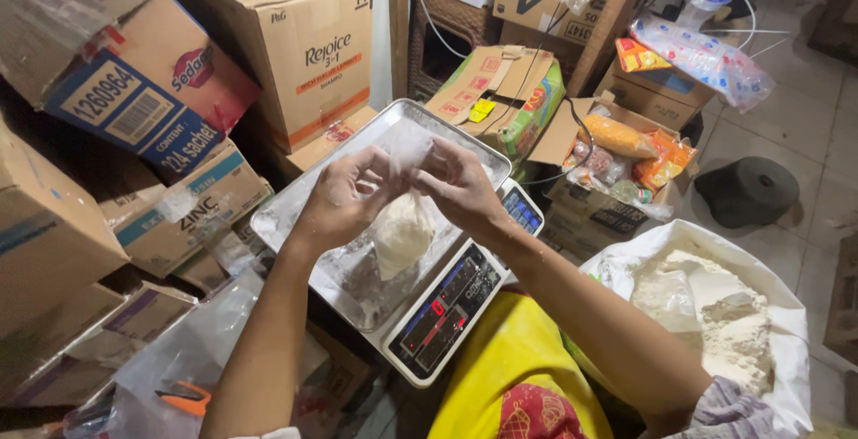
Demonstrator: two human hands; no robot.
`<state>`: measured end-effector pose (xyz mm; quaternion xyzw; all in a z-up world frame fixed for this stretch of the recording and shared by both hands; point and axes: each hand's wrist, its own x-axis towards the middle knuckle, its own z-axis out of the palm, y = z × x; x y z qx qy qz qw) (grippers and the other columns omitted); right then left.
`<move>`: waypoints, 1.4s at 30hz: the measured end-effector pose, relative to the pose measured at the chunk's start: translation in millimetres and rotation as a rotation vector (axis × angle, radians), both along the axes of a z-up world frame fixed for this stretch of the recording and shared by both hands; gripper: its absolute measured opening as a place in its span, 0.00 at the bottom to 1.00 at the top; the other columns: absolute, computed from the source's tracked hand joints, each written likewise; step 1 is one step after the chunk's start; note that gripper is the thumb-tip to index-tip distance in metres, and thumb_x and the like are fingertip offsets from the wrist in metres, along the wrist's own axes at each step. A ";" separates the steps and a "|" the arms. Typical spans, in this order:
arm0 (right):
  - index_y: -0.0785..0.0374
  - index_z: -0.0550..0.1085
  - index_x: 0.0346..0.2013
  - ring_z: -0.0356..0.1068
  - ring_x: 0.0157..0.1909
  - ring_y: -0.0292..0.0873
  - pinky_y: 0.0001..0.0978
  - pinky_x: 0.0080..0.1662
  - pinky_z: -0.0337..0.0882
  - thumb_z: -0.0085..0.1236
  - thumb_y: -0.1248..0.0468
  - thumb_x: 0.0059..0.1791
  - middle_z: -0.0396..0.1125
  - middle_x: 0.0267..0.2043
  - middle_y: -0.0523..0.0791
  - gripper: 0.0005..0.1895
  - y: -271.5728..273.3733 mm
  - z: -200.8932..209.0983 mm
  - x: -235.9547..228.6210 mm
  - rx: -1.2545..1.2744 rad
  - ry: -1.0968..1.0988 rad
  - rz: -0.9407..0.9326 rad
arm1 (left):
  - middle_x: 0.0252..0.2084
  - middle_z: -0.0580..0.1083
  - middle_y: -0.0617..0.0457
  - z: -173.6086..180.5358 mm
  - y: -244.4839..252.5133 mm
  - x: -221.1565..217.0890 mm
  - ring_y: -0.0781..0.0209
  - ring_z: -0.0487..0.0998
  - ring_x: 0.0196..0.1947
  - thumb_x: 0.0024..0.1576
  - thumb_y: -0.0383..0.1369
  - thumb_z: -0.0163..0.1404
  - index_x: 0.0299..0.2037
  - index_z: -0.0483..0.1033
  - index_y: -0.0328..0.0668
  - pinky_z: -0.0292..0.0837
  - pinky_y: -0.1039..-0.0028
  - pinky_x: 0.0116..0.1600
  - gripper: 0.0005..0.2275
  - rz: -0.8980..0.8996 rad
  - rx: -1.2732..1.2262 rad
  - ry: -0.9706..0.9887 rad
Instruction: The person scoops flour from a large sack into small plastic bags using a blue scoop and their hands. They place each filled bag on a digital scale to check the weight, then tie the bag and set it aside. The process is repeated multiple times.
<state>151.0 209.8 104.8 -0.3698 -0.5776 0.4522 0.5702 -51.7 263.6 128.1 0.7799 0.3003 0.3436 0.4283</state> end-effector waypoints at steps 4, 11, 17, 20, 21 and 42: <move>0.65 0.75 0.43 0.74 0.44 0.33 0.25 0.44 0.73 0.57 0.63 0.54 0.74 0.41 0.41 0.08 -1.3 -2.3 -2.7 -0.020 -0.082 -0.228 | 0.33 0.79 0.55 -1.2 5.2 -2.7 0.67 0.80 0.35 0.58 0.39 0.59 0.38 0.79 0.40 0.77 0.74 0.43 0.10 0.048 -0.055 -0.030; 0.63 0.76 0.40 0.73 0.41 0.34 0.29 0.44 0.76 0.56 0.54 0.55 0.73 0.38 0.41 0.14 -11.9 13.1 -0.6 0.019 0.081 -0.221 | 0.36 0.78 0.53 9.6 -3.9 0.5 0.66 0.78 0.33 0.60 0.36 0.56 0.39 0.80 0.38 0.75 0.74 0.39 0.08 0.253 0.274 -0.160; 0.62 0.76 0.34 0.74 0.30 0.36 0.31 0.35 0.75 0.54 0.47 0.52 0.71 0.31 0.41 0.21 -14.4 51.4 6.6 -0.372 -0.017 -0.103 | 0.24 0.72 0.51 27.4 -32.2 16.1 0.67 0.75 0.23 0.68 0.44 0.48 0.32 0.72 0.34 0.73 0.75 0.32 0.19 0.265 -0.319 -0.192; 0.63 0.79 0.37 0.74 0.33 0.34 0.30 0.38 0.76 0.59 0.51 0.50 0.73 0.33 0.42 0.17 -12.5 54.1 6.0 -0.383 -0.132 -0.043 | 0.26 0.75 0.57 30.9 -35.9 26.0 0.69 0.79 0.23 0.56 0.41 0.57 0.33 0.71 0.38 0.74 0.77 0.30 0.14 0.307 -0.280 -0.096; 0.62 0.80 0.38 0.74 0.33 0.34 0.30 0.39 0.76 0.59 0.52 0.49 0.74 0.33 0.42 0.16 -11.8 51.6 5.8 -0.375 -0.144 -0.022 | 0.26 0.76 0.57 29.9 -34.9 26.7 0.69 0.79 0.24 0.58 0.41 0.56 0.33 0.72 0.38 0.74 0.77 0.31 0.13 0.305 -0.239 -0.110; 0.69 0.64 0.41 0.63 0.33 0.42 0.41 0.44 0.73 0.39 0.72 0.52 0.62 0.33 0.46 0.05 32.9 -59.7 30.5 -0.752 1.189 -0.051 | 0.33 0.76 0.49 -105.7 19.9 45.3 0.55 0.78 0.33 0.60 0.28 0.47 0.36 0.73 0.37 0.79 0.58 0.47 0.04 0.267 -1.397 -1.255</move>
